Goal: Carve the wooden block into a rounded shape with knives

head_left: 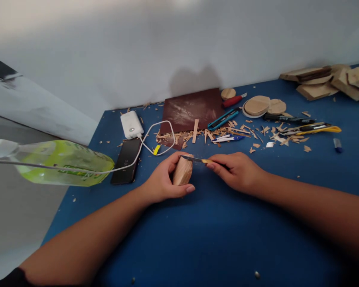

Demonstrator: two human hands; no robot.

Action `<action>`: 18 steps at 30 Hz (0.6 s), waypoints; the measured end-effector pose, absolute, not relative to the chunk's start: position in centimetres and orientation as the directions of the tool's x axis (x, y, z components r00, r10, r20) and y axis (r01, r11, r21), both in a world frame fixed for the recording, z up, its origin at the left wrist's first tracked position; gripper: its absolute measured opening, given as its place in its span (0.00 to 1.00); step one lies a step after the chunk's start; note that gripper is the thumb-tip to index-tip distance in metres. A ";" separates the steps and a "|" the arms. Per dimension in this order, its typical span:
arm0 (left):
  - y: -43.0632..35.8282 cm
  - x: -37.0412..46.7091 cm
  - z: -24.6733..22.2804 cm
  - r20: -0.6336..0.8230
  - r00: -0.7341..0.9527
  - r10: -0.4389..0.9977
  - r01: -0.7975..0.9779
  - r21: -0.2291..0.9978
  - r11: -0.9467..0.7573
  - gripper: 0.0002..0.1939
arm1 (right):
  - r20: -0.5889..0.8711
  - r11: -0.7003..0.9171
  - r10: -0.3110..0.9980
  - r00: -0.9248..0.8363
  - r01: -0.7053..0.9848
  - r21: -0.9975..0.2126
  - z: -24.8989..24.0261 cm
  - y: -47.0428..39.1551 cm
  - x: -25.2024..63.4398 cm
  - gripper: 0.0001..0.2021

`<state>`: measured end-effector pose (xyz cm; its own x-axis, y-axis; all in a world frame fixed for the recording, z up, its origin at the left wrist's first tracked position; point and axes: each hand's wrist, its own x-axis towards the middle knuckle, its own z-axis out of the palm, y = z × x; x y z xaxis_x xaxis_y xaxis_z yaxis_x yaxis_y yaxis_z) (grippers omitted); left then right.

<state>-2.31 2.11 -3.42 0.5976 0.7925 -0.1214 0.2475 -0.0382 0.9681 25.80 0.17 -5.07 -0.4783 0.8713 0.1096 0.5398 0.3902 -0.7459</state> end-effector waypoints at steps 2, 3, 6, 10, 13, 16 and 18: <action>2.0 -2.2 -3.3 -0.131 0.597 0.791 0.262 0.964 -0.037 0.39 | 0.128 0.410 0.858 -0.497 0.513 -0.754 -4.9 0.1 25.8 0.20; 1.9 -2.1 -3.2 -0.137 0.600 0.788 0.274 0.961 -0.042 0.39 | 0.137 0.425 0.845 -0.516 0.494 -0.759 -4.8 0.0 25.8 0.19; 1.8 -1.8 -2.7 -0.133 0.609 0.782 0.320 0.943 -0.089 0.39 | 0.144 0.456 0.804 -0.578 0.442 -0.772 -4.5 -0.4 25.7 0.18; 1.7 -1.6 -2.5 -0.130 0.593 0.795 0.353 0.929 -0.112 0.38 | 0.140 0.457 0.815 -0.562 0.476 -0.751 -4.5 -0.7 25.5 0.18; 1.7 -1.6 -2.7 -0.155 0.581 0.799 0.342 0.937 -0.067 0.38 | 0.146 0.461 0.838 -0.526 0.538 -0.706 -4.6 -0.8 25.5 0.18; 1.8 -1.7 -2.9 -0.177 0.571 0.802 0.322 0.946 -0.021 0.38 | 0.157 0.454 0.858 -0.490 0.579 -0.677 -4.7 -0.6 25.5 0.18; 1.9 -1.8 -3.0 -0.163 0.557 0.815 0.318 0.948 -0.028 0.38 | 0.158 0.433 0.878 -0.452 0.607 -0.667 -4.8 -0.3 25.6 0.19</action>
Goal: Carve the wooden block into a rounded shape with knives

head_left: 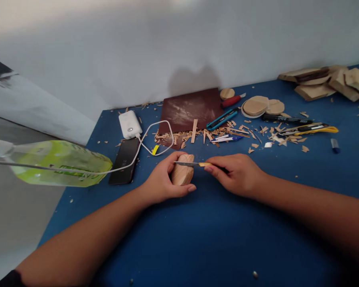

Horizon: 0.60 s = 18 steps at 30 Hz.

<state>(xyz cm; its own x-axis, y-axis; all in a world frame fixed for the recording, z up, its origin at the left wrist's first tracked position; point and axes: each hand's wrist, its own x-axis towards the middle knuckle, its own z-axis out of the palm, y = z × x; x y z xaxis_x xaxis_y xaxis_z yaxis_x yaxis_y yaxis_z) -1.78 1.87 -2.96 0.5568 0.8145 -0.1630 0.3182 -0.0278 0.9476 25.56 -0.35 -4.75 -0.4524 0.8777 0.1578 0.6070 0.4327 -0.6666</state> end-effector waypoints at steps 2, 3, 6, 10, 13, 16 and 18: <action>1.8 -1.8 -2.9 -0.144 0.542 0.828 0.326 0.944 -0.049 0.38 | 0.157 0.394 0.905 -0.395 0.640 -0.660 -4.9 0.1 25.7 0.19; 1.8 -1.8 -2.9 -0.141 0.540 0.830 0.332 0.941 -0.056 0.39 | 0.162 0.376 0.917 -0.365 0.651 -0.660 -4.9 0.3 25.8 0.19; 1.7 -1.8 -2.9 -0.141 0.548 0.824 0.353 0.933 -0.075 0.39 | 0.198 0.386 0.915 -0.352 0.619 -0.683 -5.0 0.5 26.0 0.19; 1.7 -1.6 -2.9 -0.111 0.561 0.820 0.358 0.926 -0.119 0.38 | 0.221 0.479 0.841 -0.495 0.489 -0.729 -4.9 -0.2 25.7 0.17; 1.6 -1.5 -2.8 -0.123 0.561 0.819 0.393 0.910 -0.133 0.38 | 0.189 0.485 0.818 -0.542 0.476 -0.733 -4.7 -0.8 25.5 0.17; 1.4 -1.5 -2.6 -0.129 0.549 0.826 0.421 0.896 -0.140 0.39 | 0.179 0.486 0.822 -0.541 0.503 -0.714 -4.6 -0.8 25.5 0.17; 1.4 -1.5 -2.6 -0.138 0.542 0.829 0.426 0.895 -0.129 0.39 | 0.182 0.490 0.829 -0.528 0.531 -0.692 -4.5 -0.7 25.5 0.17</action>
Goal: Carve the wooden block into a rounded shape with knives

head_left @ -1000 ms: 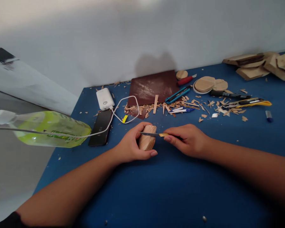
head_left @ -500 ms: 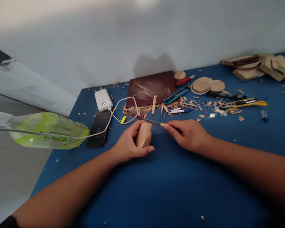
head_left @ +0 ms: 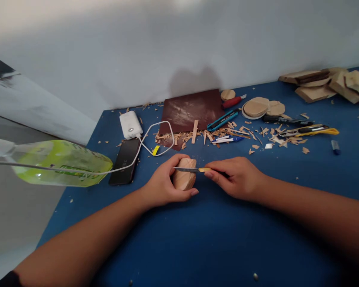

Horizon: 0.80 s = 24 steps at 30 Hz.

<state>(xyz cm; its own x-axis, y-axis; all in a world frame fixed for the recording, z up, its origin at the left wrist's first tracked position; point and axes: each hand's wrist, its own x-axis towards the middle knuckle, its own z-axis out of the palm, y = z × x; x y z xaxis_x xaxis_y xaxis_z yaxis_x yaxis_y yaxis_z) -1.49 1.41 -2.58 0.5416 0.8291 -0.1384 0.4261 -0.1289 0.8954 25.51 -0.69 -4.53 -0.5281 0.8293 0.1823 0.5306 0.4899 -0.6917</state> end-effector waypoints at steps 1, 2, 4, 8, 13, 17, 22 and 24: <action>1.4 -1.5 -2.6 -0.141 0.538 0.831 0.421 0.899 -0.119 0.39 | 0.182 0.490 0.835 -0.520 0.549 -0.678 -4.5 -0.6 25.5 0.17; 1.5 -1.5 -2.6 -0.145 0.534 0.833 0.414 0.904 -0.108 0.38 | 0.182 0.487 0.841 -0.509 0.568 -0.664 -4.5 -0.6 25.5 0.17; 1.6 -1.4 -2.7 -0.147 0.524 0.839 0.401 0.912 -0.090 0.38 | 0.183 0.479 0.854 -0.487 0.599 -0.641 -4.5 -0.5 25.6 0.18; 1.8 -1.3 -2.8 -0.144 0.511 0.847 0.411 0.907 -0.094 0.39 | 0.180 0.461 0.874 -0.452 0.651 -0.603 -4.6 -0.1 25.7 0.19; 1.3 -1.5 -2.7 -0.126 0.527 0.841 0.424 0.896 -0.132 0.39 | 0.140 0.351 0.932 -0.336 0.730 -0.586 -4.8 0.9 26.1 0.22; 1.3 -1.6 -2.8 -0.130 0.546 0.828 0.401 0.908 -0.121 0.39 | 0.192 0.421 0.894 -0.406 0.609 -0.673 -4.9 0.7 26.1 0.19; 1.6 -2.1 -3.6 -0.066 0.593 0.803 0.255 0.961 -0.109 0.40 | 0.188 0.425 0.863 -0.470 0.470 -0.774 -5.2 0.1 25.9 0.14; 1.7 -2.3 -3.8 -0.035 0.607 0.794 0.225 0.966 -0.129 0.41 | 0.191 0.415 0.860 -0.473 0.431 -0.801 -5.3 0.0 25.8 0.14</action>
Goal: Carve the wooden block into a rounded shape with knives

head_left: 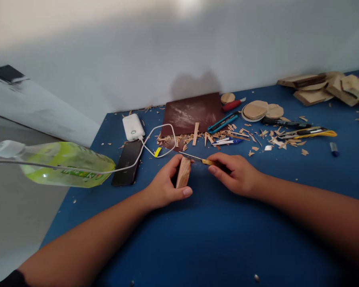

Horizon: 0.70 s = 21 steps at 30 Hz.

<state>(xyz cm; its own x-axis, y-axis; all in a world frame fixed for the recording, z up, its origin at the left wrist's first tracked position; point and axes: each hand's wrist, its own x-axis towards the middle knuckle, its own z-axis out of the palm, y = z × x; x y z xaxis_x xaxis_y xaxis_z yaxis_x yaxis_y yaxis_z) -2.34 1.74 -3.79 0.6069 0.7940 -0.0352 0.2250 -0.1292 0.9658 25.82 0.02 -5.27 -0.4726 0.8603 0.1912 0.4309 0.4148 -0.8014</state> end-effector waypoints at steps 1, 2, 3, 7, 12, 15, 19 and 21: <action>1.8 -2.5 -3.8 -0.024 0.614 0.789 0.213 0.968 -0.136 0.42 | 0.195 0.416 0.855 -0.480 0.411 -0.811 -5.3 0.0 25.8 0.14; 1.8 -2.5 -3.8 -0.019 0.622 0.783 0.202 0.970 -0.137 0.43 | 0.203 0.422 0.847 -0.491 0.390 -0.818 -5.4 0.0 25.8 0.13; 1.8 -2.6 -3.8 -0.018 0.630 0.776 0.193 0.972 -0.134 0.45 | 0.215 0.433 0.837 -0.503 0.369 -0.823 -5.4 0.1 25.8 0.12; 1.8 -2.6 -3.6 -0.045 0.646 0.762 0.201 0.973 -0.113 0.48 | 0.268 0.472 0.804 -0.531 0.297 -0.830 -5.7 0.3 25.9 0.11; 1.8 -2.4 -3.7 -0.005 0.659 0.752 0.216 0.959 -0.184 0.44 | 0.277 0.500 0.774 -0.569 0.280 -0.819 -5.9 0.5 25.9 0.12; 1.8 -2.1 -3.5 0.033 0.669 0.743 0.219 0.946 -0.239 0.43 | 0.291 0.530 0.751 -0.593 0.279 -0.800 -5.9 0.3 26.0 0.13; 1.6 -1.9 -3.3 -0.015 0.667 0.745 0.253 0.945 -0.208 0.47 | 0.274 0.556 0.705 -0.654 0.270 -0.786 -5.7 0.1 26.0 0.14; 1.5 -1.8 -3.3 -0.018 0.668 0.744 0.254 0.945 -0.205 0.49 | 0.273 0.573 0.686 -0.675 0.269 -0.774 -5.6 0.1 26.0 0.14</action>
<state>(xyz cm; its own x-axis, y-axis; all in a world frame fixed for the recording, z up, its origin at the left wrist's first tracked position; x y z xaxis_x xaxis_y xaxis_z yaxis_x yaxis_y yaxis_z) -1.82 1.53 -3.31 0.6677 0.7442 -0.0184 0.2541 -0.2045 0.9453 25.96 0.12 -5.64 -0.6747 0.6857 0.2730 0.2695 0.5733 -0.7738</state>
